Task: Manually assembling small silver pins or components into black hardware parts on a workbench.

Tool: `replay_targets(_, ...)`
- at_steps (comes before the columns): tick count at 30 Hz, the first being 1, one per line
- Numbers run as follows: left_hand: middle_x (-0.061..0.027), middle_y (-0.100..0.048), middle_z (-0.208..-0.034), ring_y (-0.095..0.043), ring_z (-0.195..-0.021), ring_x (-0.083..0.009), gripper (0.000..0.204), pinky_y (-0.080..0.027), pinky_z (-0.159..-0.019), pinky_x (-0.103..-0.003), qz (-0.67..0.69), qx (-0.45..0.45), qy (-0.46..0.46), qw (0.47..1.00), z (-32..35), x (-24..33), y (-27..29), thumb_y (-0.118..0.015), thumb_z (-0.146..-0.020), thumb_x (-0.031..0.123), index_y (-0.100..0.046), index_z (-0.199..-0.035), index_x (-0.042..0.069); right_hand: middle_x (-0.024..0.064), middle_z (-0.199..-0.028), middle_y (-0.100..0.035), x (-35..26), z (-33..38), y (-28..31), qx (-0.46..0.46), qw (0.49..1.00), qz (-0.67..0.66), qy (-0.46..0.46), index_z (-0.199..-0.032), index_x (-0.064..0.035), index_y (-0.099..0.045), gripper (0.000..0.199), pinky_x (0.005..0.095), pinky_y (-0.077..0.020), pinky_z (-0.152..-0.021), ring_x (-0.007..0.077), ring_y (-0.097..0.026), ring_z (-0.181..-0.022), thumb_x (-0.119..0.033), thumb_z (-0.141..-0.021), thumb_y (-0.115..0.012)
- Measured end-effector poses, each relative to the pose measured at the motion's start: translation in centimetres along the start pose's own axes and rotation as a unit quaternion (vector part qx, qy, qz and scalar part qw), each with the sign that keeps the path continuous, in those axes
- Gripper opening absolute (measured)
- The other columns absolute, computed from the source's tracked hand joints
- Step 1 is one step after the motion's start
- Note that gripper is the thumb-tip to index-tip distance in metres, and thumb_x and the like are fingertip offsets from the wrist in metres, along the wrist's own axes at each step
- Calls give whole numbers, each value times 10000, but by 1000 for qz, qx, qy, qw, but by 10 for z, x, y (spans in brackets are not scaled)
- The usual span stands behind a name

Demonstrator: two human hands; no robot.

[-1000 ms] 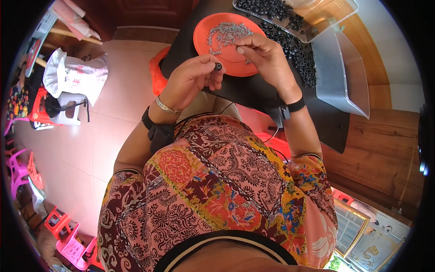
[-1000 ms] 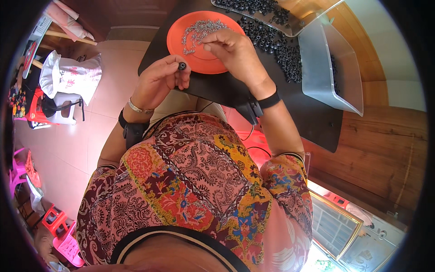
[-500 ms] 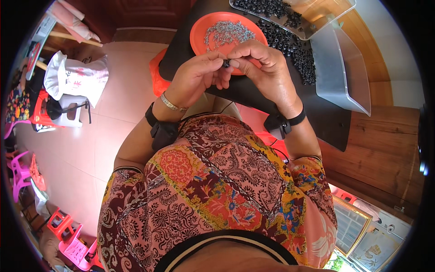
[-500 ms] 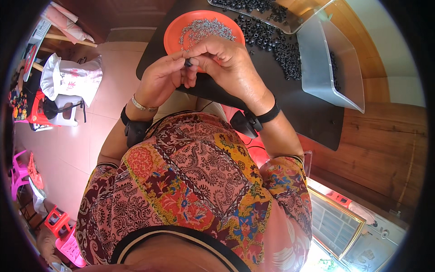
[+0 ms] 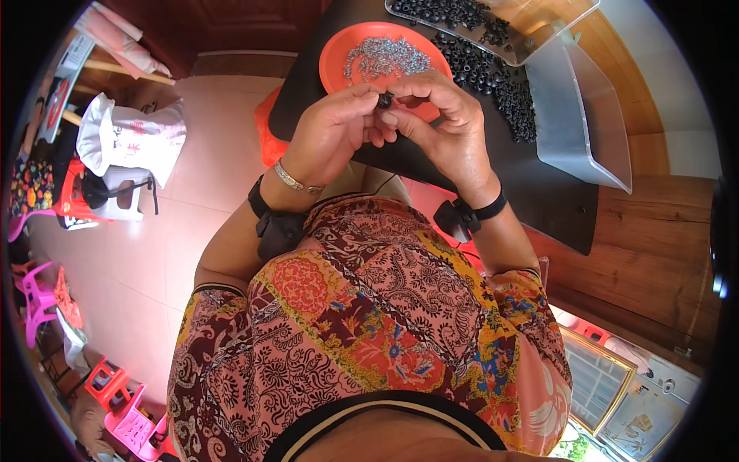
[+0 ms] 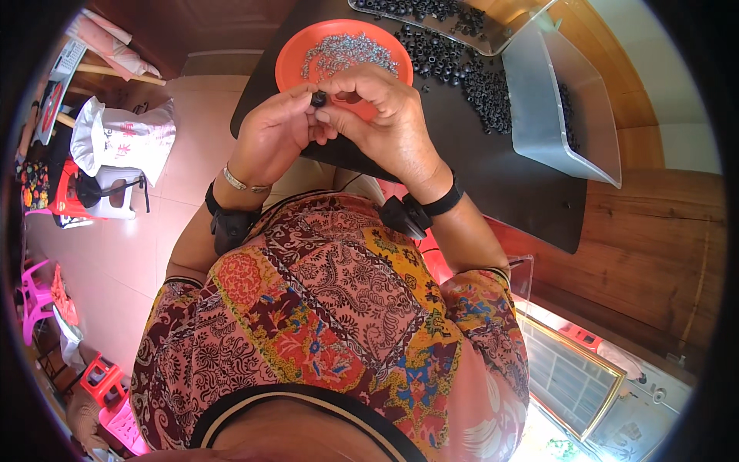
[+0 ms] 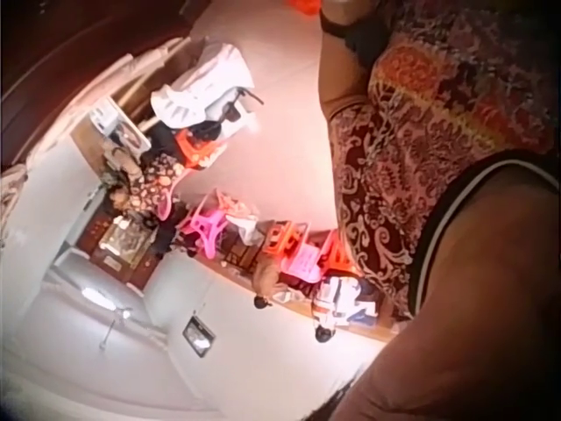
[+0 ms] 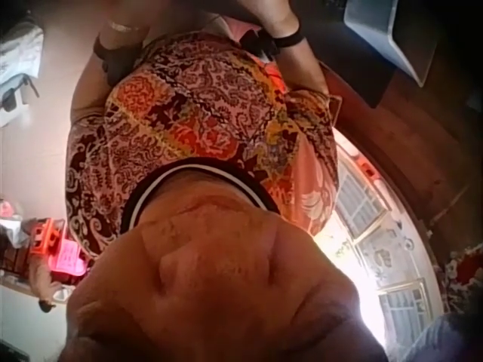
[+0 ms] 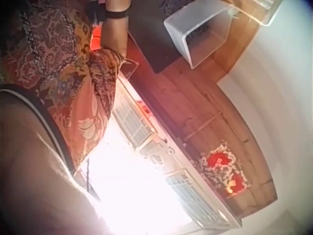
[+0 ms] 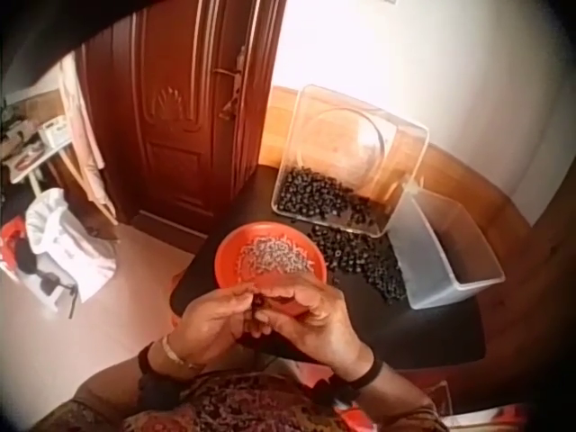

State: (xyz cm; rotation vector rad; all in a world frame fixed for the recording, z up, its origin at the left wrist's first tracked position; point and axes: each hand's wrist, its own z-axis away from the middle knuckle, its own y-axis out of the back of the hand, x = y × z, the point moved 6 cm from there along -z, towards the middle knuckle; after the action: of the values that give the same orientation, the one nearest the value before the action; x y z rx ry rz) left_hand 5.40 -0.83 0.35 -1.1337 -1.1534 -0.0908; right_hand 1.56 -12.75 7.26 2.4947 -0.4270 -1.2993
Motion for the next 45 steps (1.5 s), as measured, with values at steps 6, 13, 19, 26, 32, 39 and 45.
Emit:
replay_targets(6, -54, -601, -978, -559, -871, -143, 293, -427, -759, -271, 3, 9, -10, 1000, -1, 2, -3, -430, -972, 236, -572, -1089, 7, 55, -957, -626, 6, 8, -2, 26, 1000, -5, 1, -1042, -36, -641, 343, 241, -541, -698, 120, -618, -822, 76, -734, -743)
replay_targets(13, -57, -592, -1013, -546, -897, -151, 302, -427, -780, -279, -7, -21, -5, 1000, -3, -4, -3, -421, -979, 236, -563, -1111, 4, 69, -945, -648, -2, 11, 3, 55, 996, 49, 41, -1014, -31, -649, 273, 267, -521, -724, 145, -620, -824, 52, -765, -725)
replay_targets(19, -59, -591, -991, -569, -903, -168, 273, -439, -787, -284, -20, -18, -7, 1000, -5, -4, -7, -445, -972, 225, -530, -1126, 16, 72, -918, -665, 1, 13, 7, 80, 994, 67, 45, -950, -25, -660, 149, 269, -505, -702, 145, -612, -812, 23, -813, -690)
replay_targets(26, -67, -591, -1031, -571, -922, -177, 259, -446, -795, -291, 7, -27, -5, 1000, -5, -8, -9, -441, -976, 215, -537, -1120, 22, 74, -909, -667, 3, 16, 6, 89, 993, 78, 16, -944, -35, -655, 167, 270, -503, -718, 166, -623, -834, -5, -793, -720)
replay_targets(32, -37, -586, -1025, -559, -928, -139, 218, -447, -807, -300, 48, 19, -15, 999, -6, -10, -15, -439, -978, 216, -557, -1044, 45, 83, -947, -660, -7, 20, 1, 119, 971, 180, 98, -978, -51, -634, 342, 322, -514, -740, 234, -632, -867, -24, -676, -794)
replay_targets(39, -49, -576, -1001, -558, -925, -156, 186, -447, -850, -345, 84, 49, -14, 995, -7, -19, -18, -444, -980, 204, -539, -1009, 46, 92, -946, -651, -3, 23, -2, 128, 947, 263, 133, -971, -61, -632, 327, 327, -519, -695, 257, -623, -842, -4, -678, -765)
replay_targets(45, -53, -567, -975, -536, -934, -157, 145, -419, -863, -340, 111, 67, -27, 991, -10, -24, -17, -441, -960, 164, -526, -973, 46, 91, -920, -640, -2, 23, -6, 119, 940, 288, 136, -963, -51, -611, 301, 342, -511, -683, 271, -614, -813, -16, -694, -741)
